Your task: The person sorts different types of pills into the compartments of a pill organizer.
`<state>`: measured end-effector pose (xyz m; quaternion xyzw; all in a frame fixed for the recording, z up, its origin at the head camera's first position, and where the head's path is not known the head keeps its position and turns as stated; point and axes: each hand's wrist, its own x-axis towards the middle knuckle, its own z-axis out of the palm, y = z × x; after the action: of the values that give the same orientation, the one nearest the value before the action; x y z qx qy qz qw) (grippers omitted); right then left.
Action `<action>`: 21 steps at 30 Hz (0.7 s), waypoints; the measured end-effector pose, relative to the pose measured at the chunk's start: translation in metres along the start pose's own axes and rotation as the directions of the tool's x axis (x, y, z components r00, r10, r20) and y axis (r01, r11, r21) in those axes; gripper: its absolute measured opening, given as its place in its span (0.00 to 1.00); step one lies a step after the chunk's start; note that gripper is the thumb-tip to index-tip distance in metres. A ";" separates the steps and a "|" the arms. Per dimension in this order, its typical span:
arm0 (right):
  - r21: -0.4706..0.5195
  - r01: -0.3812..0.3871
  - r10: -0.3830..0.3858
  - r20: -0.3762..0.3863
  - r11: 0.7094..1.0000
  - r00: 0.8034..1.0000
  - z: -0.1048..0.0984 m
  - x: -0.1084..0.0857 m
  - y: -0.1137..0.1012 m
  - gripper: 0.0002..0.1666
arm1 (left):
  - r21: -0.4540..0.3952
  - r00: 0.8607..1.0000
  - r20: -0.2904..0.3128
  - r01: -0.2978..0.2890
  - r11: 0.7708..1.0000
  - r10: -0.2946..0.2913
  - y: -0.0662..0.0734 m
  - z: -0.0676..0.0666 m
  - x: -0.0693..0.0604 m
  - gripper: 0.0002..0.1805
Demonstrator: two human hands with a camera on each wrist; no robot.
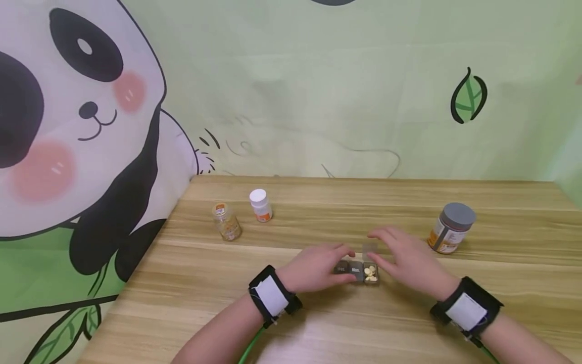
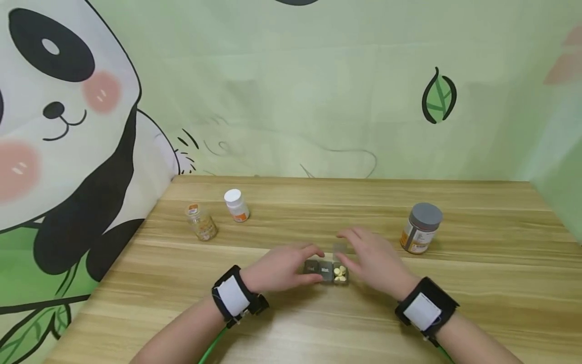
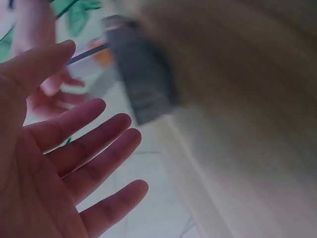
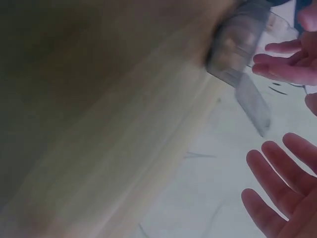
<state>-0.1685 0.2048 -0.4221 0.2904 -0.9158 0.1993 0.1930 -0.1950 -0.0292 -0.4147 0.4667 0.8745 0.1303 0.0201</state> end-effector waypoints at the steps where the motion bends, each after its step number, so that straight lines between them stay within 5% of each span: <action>1: -0.003 -0.016 0.016 0.028 1.000 0.999 0.003 0.003 0.000 0.22 | 0.038 1.000 0.007 -0.008 0.999 0.008 -0.002 0.002 0.001 0.26; 6: -0.004 -0.064 0.064 0.113 0.998 0.992 0.011 0.011 0.004 0.13 | 0.158 0.998 0.049 -0.042 0.986 0.034 -0.007 0.008 0.002 0.24; 12: 0.001 -0.075 0.074 0.146 0.997 0.987 0.013 0.013 0.006 0.04 | 0.155 0.998 0.063 -0.041 0.987 0.031 -0.008 0.012 0.003 0.23; 21: -0.031 0.105 -0.103 0.080 0.994 0.992 0.006 0.000 -0.006 0.08 | 0.148 0.998 0.058 -0.023 0.989 0.015 -0.007 0.012 0.003 0.20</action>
<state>-0.1664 0.1967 -0.4255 0.3418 -0.9097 0.1612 0.1723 -0.2003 -0.0278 -0.4275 0.4788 0.8764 0.0516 0.0087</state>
